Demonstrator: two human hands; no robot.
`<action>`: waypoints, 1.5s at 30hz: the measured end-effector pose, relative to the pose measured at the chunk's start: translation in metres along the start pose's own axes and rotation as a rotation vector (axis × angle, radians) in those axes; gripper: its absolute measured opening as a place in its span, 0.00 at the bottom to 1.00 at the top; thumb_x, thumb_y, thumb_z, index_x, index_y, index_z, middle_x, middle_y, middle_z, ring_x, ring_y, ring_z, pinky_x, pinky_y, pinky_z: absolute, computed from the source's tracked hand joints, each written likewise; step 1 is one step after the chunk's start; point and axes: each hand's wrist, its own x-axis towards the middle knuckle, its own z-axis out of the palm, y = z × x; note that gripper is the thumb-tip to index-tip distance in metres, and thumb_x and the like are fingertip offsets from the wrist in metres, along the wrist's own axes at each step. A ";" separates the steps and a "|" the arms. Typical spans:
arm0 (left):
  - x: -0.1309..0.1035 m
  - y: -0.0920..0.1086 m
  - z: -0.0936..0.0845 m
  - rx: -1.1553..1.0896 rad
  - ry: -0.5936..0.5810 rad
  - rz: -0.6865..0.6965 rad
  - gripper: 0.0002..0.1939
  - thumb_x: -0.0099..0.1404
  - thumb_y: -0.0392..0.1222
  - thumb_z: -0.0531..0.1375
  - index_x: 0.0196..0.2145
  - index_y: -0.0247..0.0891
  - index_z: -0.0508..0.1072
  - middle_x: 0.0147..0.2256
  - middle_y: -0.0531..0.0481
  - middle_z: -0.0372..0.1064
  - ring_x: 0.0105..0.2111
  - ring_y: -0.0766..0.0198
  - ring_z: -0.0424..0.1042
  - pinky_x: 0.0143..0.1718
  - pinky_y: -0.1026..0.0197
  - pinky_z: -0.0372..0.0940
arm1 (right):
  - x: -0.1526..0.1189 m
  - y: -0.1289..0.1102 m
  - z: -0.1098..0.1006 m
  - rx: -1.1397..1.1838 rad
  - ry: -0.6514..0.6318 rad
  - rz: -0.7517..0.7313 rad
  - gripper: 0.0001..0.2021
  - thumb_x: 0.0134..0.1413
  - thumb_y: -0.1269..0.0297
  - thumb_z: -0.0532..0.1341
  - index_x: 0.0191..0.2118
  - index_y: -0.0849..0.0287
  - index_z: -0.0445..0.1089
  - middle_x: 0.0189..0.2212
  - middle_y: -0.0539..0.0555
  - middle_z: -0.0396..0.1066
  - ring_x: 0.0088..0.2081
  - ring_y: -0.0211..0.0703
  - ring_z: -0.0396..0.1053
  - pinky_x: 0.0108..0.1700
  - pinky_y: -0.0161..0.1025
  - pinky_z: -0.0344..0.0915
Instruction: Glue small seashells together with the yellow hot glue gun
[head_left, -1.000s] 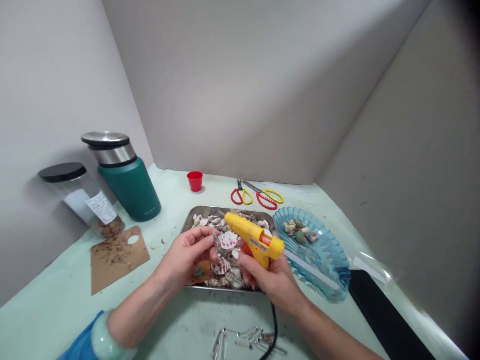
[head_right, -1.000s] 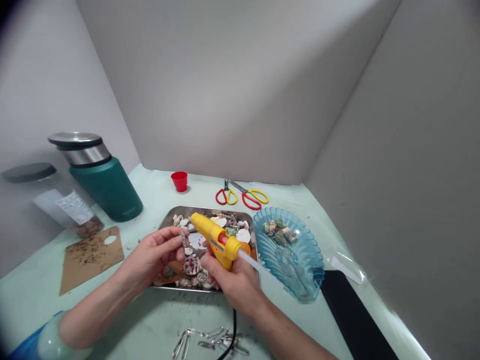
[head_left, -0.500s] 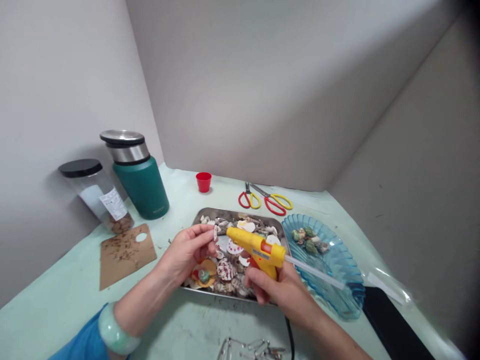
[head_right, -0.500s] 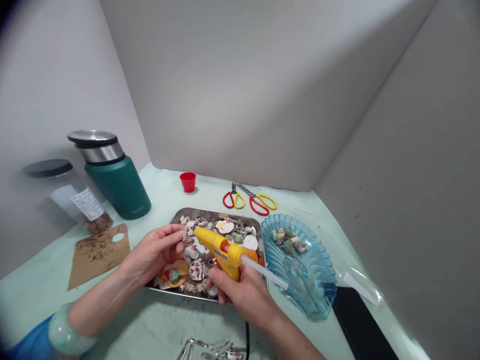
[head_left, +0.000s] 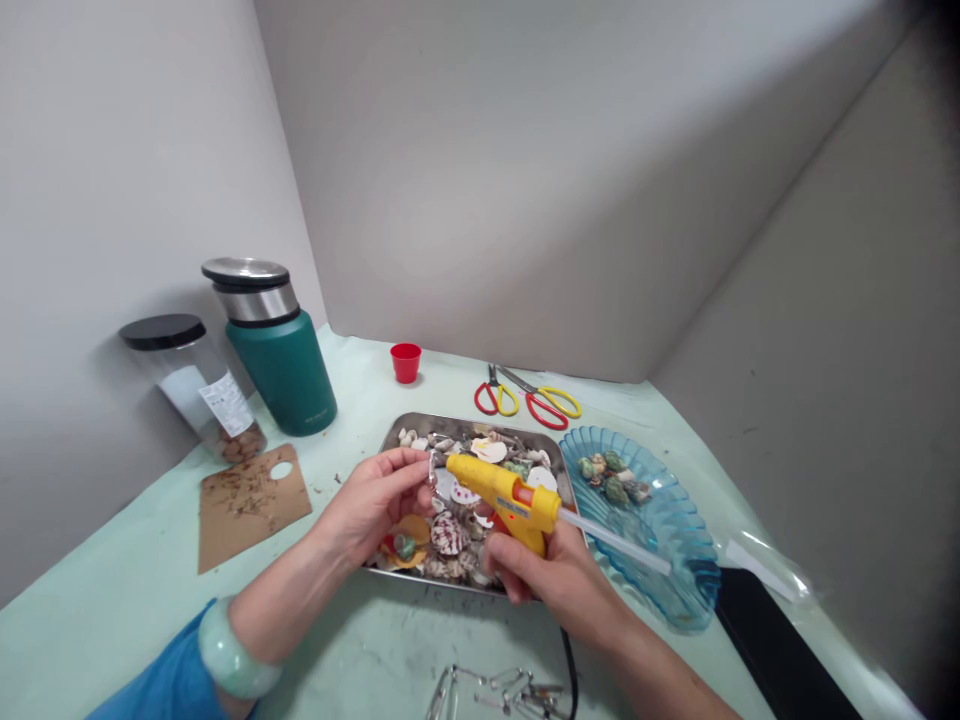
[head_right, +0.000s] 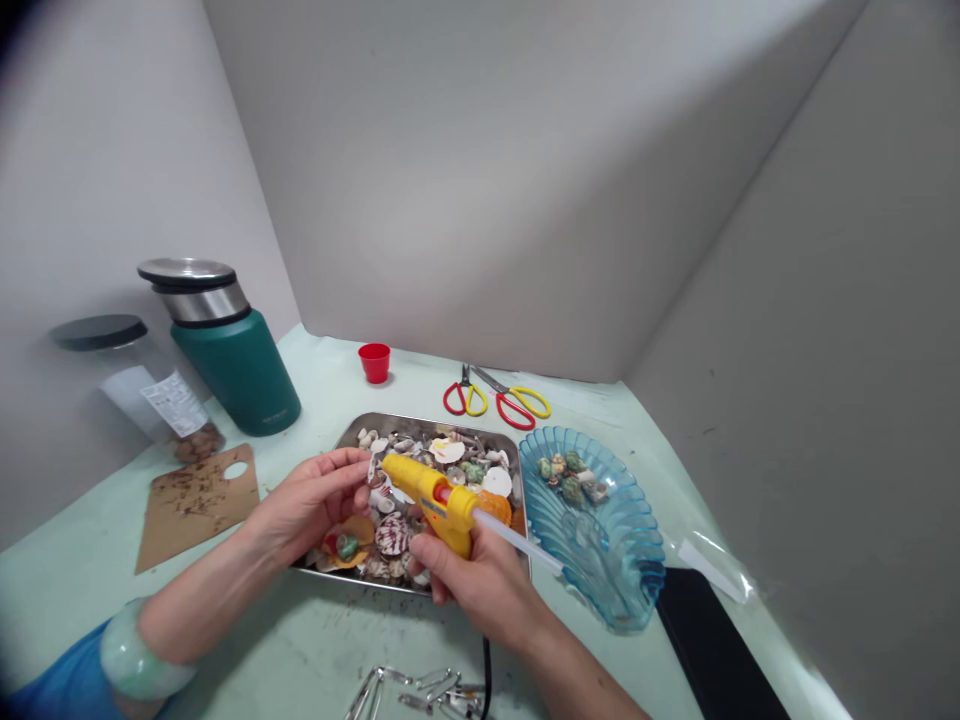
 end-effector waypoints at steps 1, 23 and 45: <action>0.000 0.000 0.000 0.006 0.003 0.000 0.10 0.54 0.39 0.65 0.32 0.33 0.71 0.18 0.54 0.67 0.17 0.74 0.65 0.24 0.70 0.64 | 0.000 0.000 0.000 0.002 -0.004 -0.002 0.19 0.51 0.53 0.61 0.42 0.63 0.66 0.25 0.50 0.68 0.18 0.29 0.57 0.20 0.30 0.52; 0.001 -0.001 -0.001 -0.004 0.044 0.012 0.08 0.55 0.37 0.65 0.32 0.34 0.71 0.17 0.55 0.68 0.18 0.74 0.66 0.23 0.72 0.63 | 0.000 -0.006 0.002 -0.057 -0.027 0.031 0.17 0.49 0.50 0.61 0.25 0.61 0.66 0.15 0.46 0.60 0.18 0.32 0.56 0.22 0.32 0.53; 0.000 -0.001 -0.002 -0.015 0.034 0.031 0.09 0.54 0.38 0.65 0.33 0.33 0.71 0.17 0.54 0.68 0.17 0.74 0.66 0.23 0.72 0.63 | 0.001 -0.004 0.001 -0.068 -0.030 0.020 0.17 0.51 0.52 0.61 0.36 0.63 0.66 0.23 0.49 0.67 0.19 0.30 0.57 0.22 0.31 0.54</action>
